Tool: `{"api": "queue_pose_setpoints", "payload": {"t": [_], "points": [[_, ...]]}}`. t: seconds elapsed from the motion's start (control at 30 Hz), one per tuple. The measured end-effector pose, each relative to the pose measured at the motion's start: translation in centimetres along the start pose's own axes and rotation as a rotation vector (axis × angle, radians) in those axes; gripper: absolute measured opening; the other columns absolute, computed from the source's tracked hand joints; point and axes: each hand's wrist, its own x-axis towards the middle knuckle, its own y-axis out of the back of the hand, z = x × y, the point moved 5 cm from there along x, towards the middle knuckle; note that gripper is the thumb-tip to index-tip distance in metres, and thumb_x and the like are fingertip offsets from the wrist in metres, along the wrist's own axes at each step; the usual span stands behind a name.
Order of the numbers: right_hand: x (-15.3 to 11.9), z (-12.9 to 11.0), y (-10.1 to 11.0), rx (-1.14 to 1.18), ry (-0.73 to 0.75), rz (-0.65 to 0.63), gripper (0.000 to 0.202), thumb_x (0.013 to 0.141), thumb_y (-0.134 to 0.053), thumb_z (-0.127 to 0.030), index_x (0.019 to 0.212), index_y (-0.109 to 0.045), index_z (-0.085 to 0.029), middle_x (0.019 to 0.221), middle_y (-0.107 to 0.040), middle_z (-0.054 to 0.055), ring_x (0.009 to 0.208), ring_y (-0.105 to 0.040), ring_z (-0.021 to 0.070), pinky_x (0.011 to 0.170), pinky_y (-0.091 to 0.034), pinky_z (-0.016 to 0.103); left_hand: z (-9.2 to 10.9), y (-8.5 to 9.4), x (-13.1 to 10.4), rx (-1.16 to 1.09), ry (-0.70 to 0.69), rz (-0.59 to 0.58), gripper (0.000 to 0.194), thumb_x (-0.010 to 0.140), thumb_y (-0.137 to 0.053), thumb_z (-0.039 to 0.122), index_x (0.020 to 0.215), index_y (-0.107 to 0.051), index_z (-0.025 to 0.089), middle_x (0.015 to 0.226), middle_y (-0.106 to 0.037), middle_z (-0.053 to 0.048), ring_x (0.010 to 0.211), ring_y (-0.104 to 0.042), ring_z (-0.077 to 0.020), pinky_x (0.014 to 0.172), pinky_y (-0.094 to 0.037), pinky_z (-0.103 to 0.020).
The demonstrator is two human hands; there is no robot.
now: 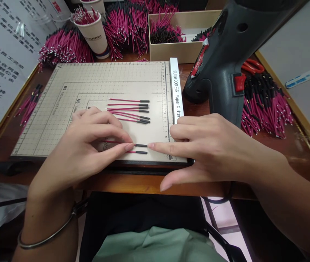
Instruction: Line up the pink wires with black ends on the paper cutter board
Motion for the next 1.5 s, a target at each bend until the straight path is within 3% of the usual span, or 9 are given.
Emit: {"api": "queue_pose_setpoints", "payload": {"t": [0.43, 0.63, 1.1, 1.3, 1.5], "points": [[-0.1, 0.2, -0.2, -0.014, -0.012, -0.047, 0.064, 0.105, -0.045, -0.069, 0.123, -0.077, -0.017, 0.073, -0.044, -0.002, 0.068, -0.040, 0.0117, 0.064, -0.026, 0.030, 0.0, 0.0, 0.1, 0.004, 0.015, -0.012, 0.018, 0.094, -0.069, 0.037, 0.079, -0.076, 0.030, 0.083, -0.073, 0.005, 0.087, -0.061, -0.0189, 0.088, -0.036, -0.039], [0.0, 0.2, 0.0, -0.012, 0.009, -0.005, 0.059, 0.104, -0.053, -0.065, 0.120, -0.078, -0.014, 0.073, -0.042, -0.002, 0.066, -0.039, 0.0122, 0.063, -0.027, 0.030, -0.1, -0.3, 0.1, 0.005, 0.014, -0.010, 0.017, 0.095, -0.069, 0.036, 0.081, -0.076, 0.030, 0.084, -0.073, 0.006, 0.088, -0.061, -0.0184, 0.088, -0.037, -0.038], [-0.1, 0.2, -0.3, -0.035, -0.013, -0.051, 0.066, 0.106, -0.041, -0.071, 0.118, -0.078, -0.017, 0.072, -0.044, -0.001, 0.068, -0.040, 0.0114, 0.064, -0.024, 0.031, 0.0, -0.2, 0.1, 0.003, 0.038, -0.020, 0.016, 0.093, -0.070, 0.037, 0.081, -0.076, 0.031, 0.084, -0.073, 0.006, 0.089, -0.061, -0.0192, 0.089, -0.036, -0.039], [0.0, 0.0, 0.3, -0.108, 0.006, 0.061, 0.056, 0.107, -0.049, -0.062, 0.109, -0.079, -0.014, 0.069, -0.049, -0.001, 0.066, -0.041, 0.0118, 0.061, -0.027, 0.029, -0.1, -0.1, 0.1, 0.006, 0.098, 0.033, 0.016, 0.096, -0.069, 0.041, 0.088, -0.076, 0.030, 0.090, -0.072, 0.003, 0.090, -0.063, -0.0202, 0.087, -0.040, -0.039], [0.1, -0.1, 0.8, -0.231, -0.052, 0.164, 0.042, 0.109, -0.056, -0.049, 0.107, -0.080, -0.014, 0.069, -0.061, 0.001, 0.064, -0.050, 0.0122, 0.061, -0.034, 0.029, 0.4, 0.3, 1.3, 0.227, 0.126, 0.126, 0.026, 0.100, -0.059, 0.044, 0.090, -0.077, 0.029, 0.096, -0.074, -0.001, 0.099, -0.064, -0.0265, 0.092, -0.036, -0.046]]}}
